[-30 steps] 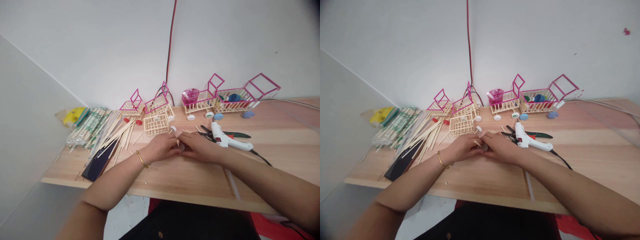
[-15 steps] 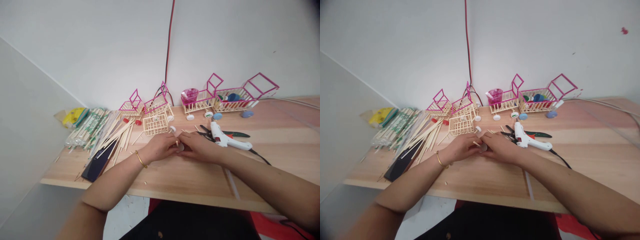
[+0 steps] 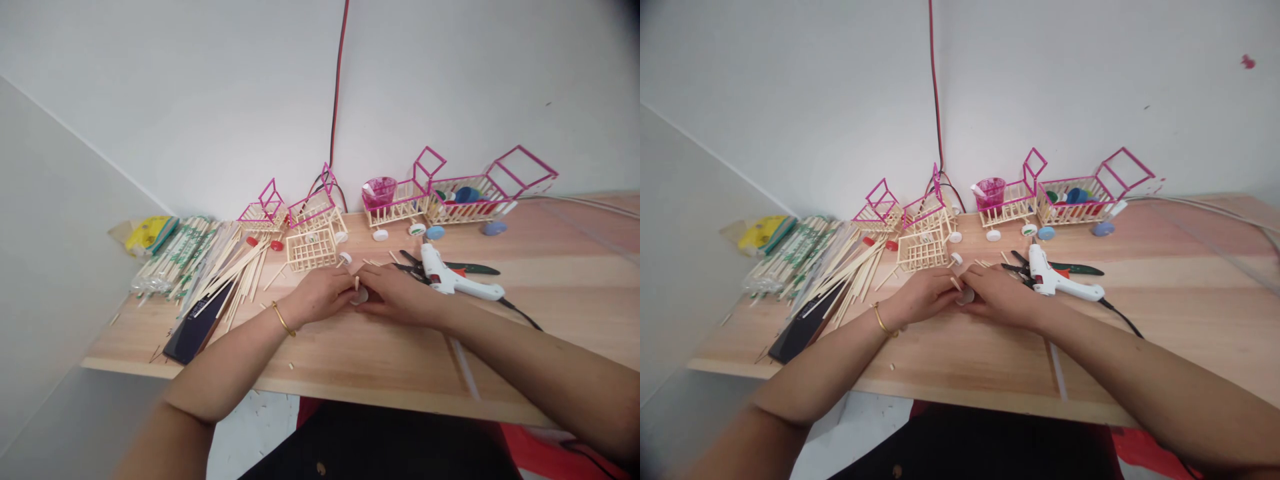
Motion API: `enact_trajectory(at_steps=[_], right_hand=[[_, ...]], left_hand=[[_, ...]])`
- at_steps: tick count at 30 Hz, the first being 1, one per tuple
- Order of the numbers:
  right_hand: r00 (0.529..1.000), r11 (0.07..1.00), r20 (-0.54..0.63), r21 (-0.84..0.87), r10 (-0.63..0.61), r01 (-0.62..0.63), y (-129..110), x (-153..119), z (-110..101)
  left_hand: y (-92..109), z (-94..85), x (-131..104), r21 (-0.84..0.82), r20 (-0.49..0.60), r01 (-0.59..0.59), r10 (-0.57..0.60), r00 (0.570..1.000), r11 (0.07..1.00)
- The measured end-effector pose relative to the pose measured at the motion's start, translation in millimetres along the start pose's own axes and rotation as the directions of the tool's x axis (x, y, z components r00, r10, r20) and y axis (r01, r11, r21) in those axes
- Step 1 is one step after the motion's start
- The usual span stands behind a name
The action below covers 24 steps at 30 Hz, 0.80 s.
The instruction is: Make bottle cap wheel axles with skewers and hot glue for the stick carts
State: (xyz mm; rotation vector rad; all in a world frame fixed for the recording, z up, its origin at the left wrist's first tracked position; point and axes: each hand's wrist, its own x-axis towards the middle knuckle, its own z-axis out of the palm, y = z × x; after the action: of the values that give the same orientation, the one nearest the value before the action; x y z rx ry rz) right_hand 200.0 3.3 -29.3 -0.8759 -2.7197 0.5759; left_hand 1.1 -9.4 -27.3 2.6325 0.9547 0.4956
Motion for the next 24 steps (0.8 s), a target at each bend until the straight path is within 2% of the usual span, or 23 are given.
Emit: enact_trajectory(at_steps=[24], right_hand=[[1.0,0.999,0.02,-0.045,0.017,-0.016,0.6,1.0,2.4]], left_hand=[[2.9,2.9,3.9,0.095,0.01,0.047,-0.048,0.999,0.994]])
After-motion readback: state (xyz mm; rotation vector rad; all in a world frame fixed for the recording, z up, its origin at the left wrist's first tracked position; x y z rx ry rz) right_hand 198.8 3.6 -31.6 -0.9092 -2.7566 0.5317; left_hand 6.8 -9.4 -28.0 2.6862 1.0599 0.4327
